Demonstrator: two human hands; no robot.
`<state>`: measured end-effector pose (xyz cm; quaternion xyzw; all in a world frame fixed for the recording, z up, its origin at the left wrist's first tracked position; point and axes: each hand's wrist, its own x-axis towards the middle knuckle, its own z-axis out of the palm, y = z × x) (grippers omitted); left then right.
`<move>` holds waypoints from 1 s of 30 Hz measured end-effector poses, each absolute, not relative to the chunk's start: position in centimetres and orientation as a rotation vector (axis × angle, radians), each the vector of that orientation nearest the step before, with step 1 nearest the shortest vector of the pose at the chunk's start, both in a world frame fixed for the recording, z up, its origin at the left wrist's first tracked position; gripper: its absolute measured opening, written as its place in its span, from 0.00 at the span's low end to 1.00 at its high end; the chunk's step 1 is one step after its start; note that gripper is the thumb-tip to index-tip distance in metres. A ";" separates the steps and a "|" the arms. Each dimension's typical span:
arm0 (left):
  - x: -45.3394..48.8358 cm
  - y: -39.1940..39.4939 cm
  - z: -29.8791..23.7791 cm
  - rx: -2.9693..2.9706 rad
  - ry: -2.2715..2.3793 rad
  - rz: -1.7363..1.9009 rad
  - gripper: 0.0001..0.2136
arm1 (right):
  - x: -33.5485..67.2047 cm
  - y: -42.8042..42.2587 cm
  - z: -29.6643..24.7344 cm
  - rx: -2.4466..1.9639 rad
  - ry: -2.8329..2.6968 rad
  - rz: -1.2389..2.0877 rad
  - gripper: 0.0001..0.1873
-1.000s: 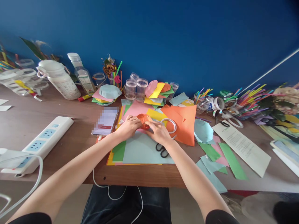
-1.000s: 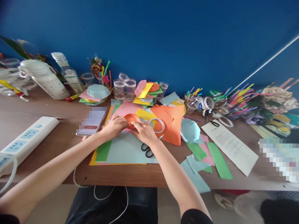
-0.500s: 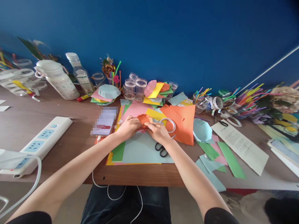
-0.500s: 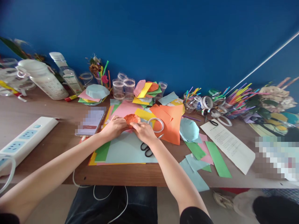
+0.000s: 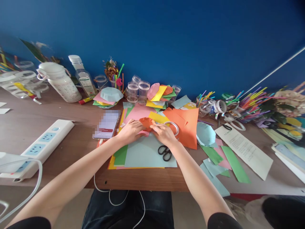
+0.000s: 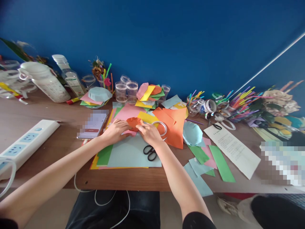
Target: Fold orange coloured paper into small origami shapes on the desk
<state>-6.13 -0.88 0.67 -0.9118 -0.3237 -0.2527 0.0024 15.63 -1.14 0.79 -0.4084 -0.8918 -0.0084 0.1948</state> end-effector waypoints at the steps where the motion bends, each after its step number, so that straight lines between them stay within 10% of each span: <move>1: -5.9 -1.0 0.6 -2.859 -1.012 -0.805 0.09 | 15.5 -1.2 0.8 -1.154 -2.514 -0.024 0.13; 30: -5.2 -1.8 0.8 -2.888 -1.196 -0.732 0.08 | 15.8 -1.3 0.6 -1.106 -2.469 0.210 0.15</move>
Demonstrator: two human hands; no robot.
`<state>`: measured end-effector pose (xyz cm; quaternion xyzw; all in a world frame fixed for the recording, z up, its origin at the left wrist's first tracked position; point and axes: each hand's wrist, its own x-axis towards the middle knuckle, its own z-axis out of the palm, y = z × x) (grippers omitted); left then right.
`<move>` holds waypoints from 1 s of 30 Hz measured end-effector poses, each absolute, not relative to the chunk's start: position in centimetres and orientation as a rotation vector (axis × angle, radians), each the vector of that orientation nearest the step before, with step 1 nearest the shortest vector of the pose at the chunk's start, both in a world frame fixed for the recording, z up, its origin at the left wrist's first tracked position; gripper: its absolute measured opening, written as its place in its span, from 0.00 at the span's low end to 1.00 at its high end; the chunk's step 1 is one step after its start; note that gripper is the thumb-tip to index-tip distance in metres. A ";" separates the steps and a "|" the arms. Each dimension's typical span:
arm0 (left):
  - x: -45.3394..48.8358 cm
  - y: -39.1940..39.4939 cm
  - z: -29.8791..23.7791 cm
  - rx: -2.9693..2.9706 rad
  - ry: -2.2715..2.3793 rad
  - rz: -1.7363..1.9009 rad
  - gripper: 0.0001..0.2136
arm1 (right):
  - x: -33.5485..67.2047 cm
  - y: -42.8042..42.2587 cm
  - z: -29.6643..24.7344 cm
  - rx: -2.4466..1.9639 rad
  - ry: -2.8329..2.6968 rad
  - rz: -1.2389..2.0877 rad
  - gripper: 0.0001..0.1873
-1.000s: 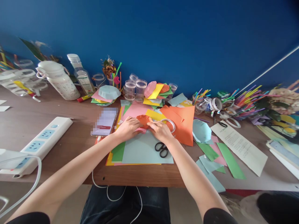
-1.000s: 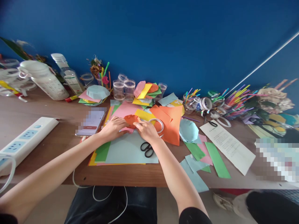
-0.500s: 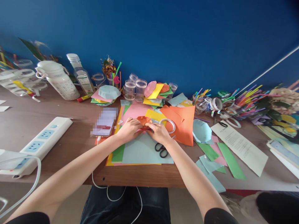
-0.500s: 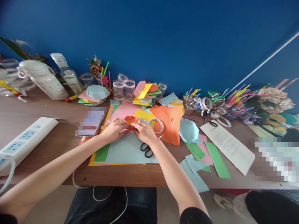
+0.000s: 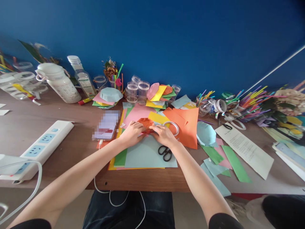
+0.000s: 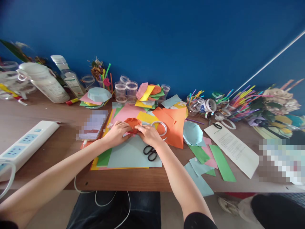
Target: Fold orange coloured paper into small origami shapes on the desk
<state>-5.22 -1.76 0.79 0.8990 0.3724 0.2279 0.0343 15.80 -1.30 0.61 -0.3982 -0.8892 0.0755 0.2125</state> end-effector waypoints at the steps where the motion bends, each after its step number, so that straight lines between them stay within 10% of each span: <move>1: -5.1 -1.7 0.7 2.764 1.144 0.693 0.08 | 15.7 -1.3 0.6 -1.112 -2.470 0.215 0.15; 30: -6.1 -1.6 1.6 2.757 1.033 0.593 0.07 | 15.7 -1.5 0.8 -1.129 -2.535 0.072 0.16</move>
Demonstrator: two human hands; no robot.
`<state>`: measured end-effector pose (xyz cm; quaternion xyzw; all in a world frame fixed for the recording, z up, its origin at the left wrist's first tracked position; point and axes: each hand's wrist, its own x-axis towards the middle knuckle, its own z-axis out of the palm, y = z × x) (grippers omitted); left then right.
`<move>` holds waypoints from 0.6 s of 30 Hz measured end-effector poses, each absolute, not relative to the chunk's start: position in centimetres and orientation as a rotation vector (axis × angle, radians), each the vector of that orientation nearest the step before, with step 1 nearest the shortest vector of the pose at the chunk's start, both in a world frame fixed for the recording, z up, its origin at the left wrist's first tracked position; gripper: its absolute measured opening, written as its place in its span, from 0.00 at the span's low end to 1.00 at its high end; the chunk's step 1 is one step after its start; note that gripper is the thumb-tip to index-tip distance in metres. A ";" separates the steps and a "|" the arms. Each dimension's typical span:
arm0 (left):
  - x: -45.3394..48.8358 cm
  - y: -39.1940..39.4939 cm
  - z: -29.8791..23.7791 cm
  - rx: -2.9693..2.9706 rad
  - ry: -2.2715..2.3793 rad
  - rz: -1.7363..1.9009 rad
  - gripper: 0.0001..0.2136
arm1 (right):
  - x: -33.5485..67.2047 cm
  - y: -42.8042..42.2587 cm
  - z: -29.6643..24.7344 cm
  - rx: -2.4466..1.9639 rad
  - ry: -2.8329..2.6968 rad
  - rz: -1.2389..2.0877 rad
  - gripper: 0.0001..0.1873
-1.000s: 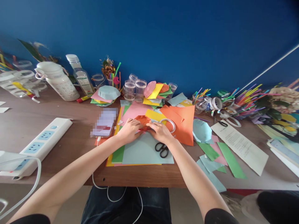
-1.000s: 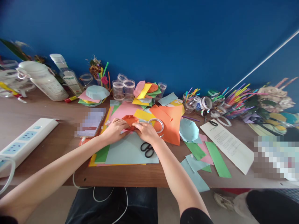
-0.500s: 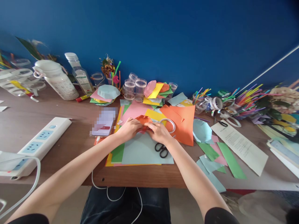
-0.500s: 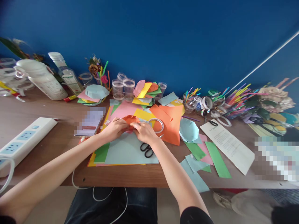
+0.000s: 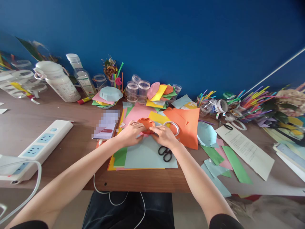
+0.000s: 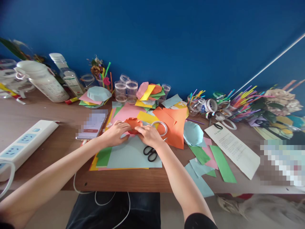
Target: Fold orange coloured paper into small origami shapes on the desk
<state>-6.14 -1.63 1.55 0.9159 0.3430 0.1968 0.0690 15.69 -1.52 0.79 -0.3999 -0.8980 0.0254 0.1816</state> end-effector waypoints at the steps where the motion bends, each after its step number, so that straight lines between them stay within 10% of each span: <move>1: -6.1 -1.6 1.5 2.750 1.018 0.593 0.06 | 15.7 -1.6 0.9 -1.132 -2.526 0.074 0.16; 18: -5.6 -0.7 0.6 2.602 1.063 0.681 0.09 | 15.2 -1.1 0.6 -1.191 -2.498 0.110 0.13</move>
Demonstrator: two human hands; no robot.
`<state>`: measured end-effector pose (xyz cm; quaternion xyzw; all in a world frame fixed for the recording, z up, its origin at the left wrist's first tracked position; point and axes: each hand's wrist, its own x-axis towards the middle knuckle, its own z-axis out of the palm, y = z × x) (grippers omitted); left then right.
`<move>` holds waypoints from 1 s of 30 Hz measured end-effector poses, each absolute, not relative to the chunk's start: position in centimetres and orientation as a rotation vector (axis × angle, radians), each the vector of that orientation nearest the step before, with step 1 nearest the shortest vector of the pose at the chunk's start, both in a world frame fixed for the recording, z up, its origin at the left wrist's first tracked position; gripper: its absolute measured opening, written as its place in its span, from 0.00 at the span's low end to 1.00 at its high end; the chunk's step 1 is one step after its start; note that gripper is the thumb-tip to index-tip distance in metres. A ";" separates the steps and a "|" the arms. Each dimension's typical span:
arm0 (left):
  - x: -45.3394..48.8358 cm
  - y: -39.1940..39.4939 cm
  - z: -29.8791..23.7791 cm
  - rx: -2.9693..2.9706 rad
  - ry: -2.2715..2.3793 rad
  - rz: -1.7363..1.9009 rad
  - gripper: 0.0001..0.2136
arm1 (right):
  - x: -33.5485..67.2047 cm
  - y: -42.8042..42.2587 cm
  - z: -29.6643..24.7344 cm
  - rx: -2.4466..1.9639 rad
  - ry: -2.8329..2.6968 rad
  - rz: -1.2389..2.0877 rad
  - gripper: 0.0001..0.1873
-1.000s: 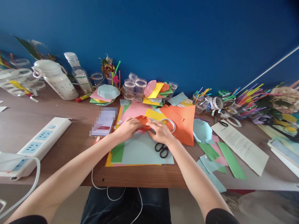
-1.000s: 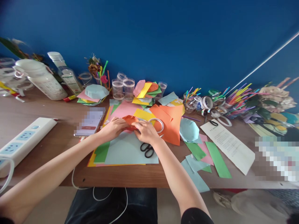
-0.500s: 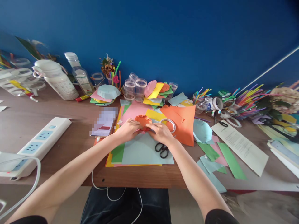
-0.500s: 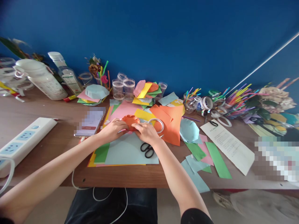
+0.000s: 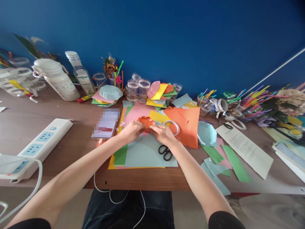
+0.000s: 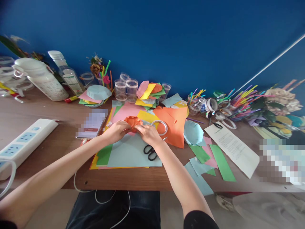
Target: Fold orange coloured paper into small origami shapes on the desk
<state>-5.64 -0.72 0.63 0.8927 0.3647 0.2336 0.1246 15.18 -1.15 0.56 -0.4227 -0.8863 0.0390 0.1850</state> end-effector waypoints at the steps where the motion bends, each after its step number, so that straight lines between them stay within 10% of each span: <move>1: -5.7 -0.7 0.7 2.603 1.049 0.684 0.08 | 15.2 -1.2 0.6 -1.193 -2.492 0.130 0.13; 30: -7.2 -0.1 1.0 2.725 1.010 0.735 0.08 | 15.0 -2.2 0.4 -1.102 -2.376 0.327 0.20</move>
